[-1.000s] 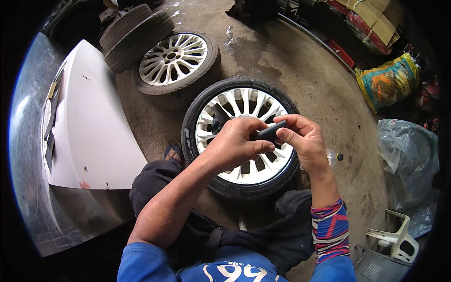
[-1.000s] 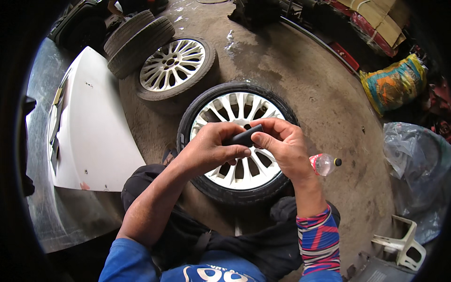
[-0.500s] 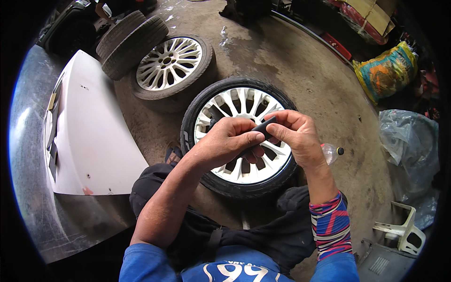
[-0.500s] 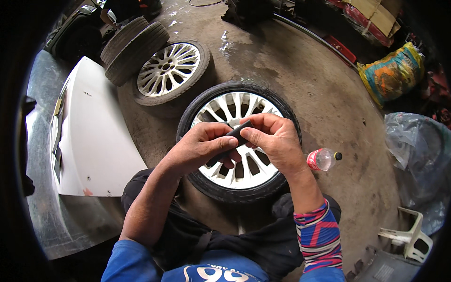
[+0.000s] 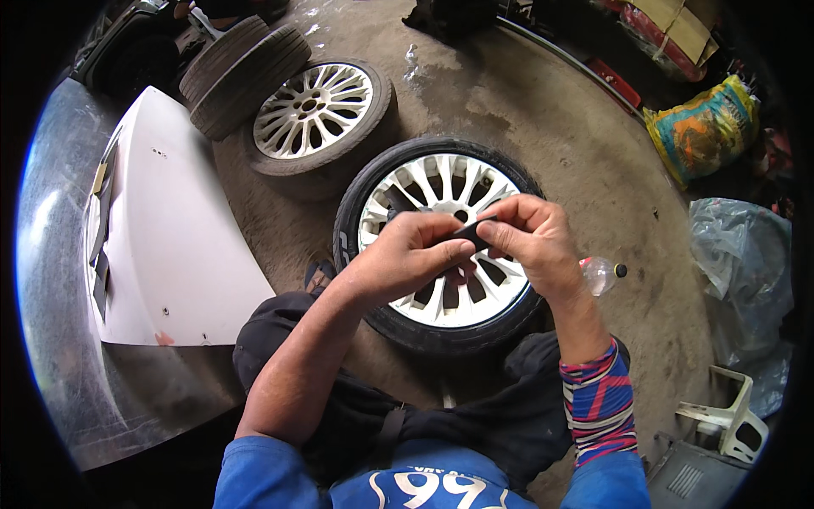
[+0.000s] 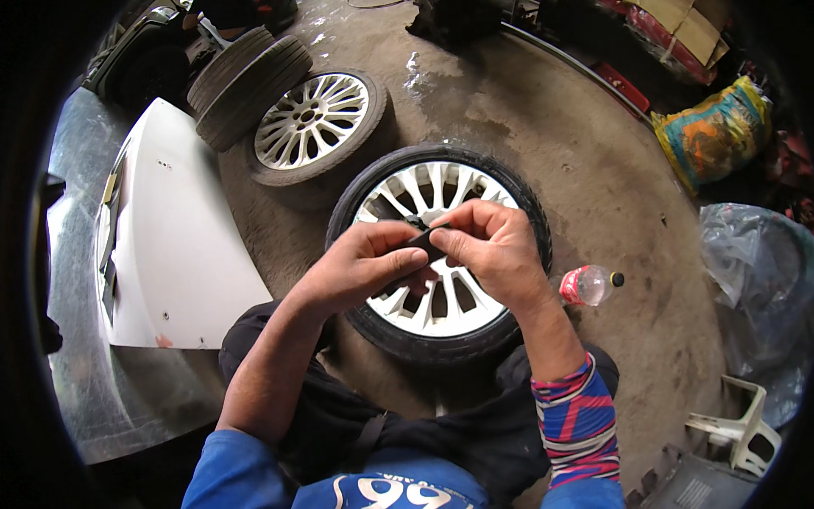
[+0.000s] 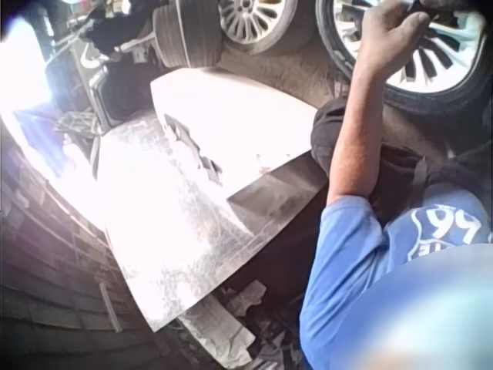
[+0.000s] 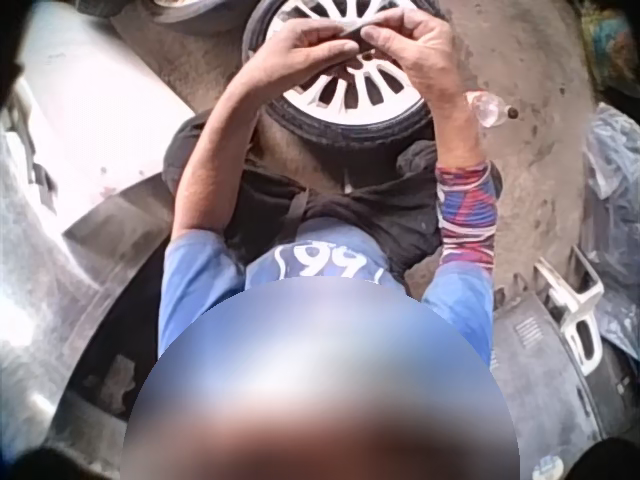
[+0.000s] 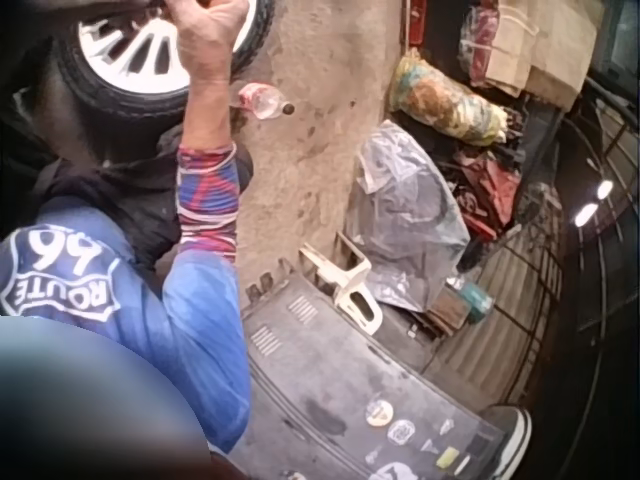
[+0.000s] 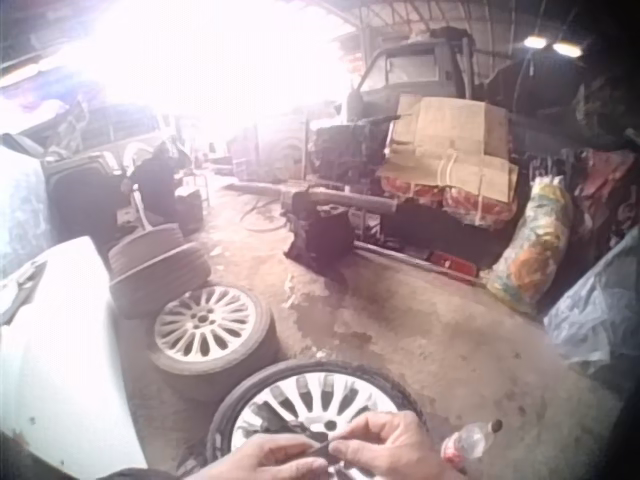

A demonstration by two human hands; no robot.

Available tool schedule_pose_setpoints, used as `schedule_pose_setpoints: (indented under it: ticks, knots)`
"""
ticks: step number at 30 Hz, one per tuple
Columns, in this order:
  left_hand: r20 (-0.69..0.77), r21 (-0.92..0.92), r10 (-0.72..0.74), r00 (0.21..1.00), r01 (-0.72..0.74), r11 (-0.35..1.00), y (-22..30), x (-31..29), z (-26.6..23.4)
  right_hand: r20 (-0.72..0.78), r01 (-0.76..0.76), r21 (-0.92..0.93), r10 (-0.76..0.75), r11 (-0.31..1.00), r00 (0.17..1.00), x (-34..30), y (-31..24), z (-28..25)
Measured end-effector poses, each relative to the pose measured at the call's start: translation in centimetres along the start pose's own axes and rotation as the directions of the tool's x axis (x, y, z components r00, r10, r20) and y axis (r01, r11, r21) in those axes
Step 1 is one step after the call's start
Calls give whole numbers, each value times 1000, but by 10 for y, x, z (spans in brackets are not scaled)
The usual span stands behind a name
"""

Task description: The person sits on the floor and sands a white car wheel with sandpaper. They repeatedly fold the sandpaper and rub it against the wheel's spokes and rim, then inspect the surface with their fingers.

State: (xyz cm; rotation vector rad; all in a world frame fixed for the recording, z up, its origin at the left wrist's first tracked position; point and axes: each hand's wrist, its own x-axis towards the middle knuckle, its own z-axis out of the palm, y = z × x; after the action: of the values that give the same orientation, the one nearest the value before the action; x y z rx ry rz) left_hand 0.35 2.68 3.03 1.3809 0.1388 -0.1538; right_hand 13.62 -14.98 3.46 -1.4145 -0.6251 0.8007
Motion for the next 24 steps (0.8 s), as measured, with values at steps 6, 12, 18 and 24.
schedule_pose_setpoints:
  ticks: [6, 12, 18, 24]
  knots:
    - [-134, -65, 34, 990, -43, 997, -1, -4, 4, -33, 64, -6, -64, 998, 997, -3, 6, 3]
    - [-106, 65, 15, 994, -8, 998, 7, -9, 6, 17, 10, 70, -12, 997, 1000, -10, -1, 3]
    - [-104, 342, 31, 994, 7, 940, 4, -12, 4, 113, 82, -250, -55, 965, 992, -11, 4, 3]
    - [-76, 208, 1, 997, 15, 978, 5, -13, 5, 42, 162, -289, -157, 944, 987, -11, 11, 6]
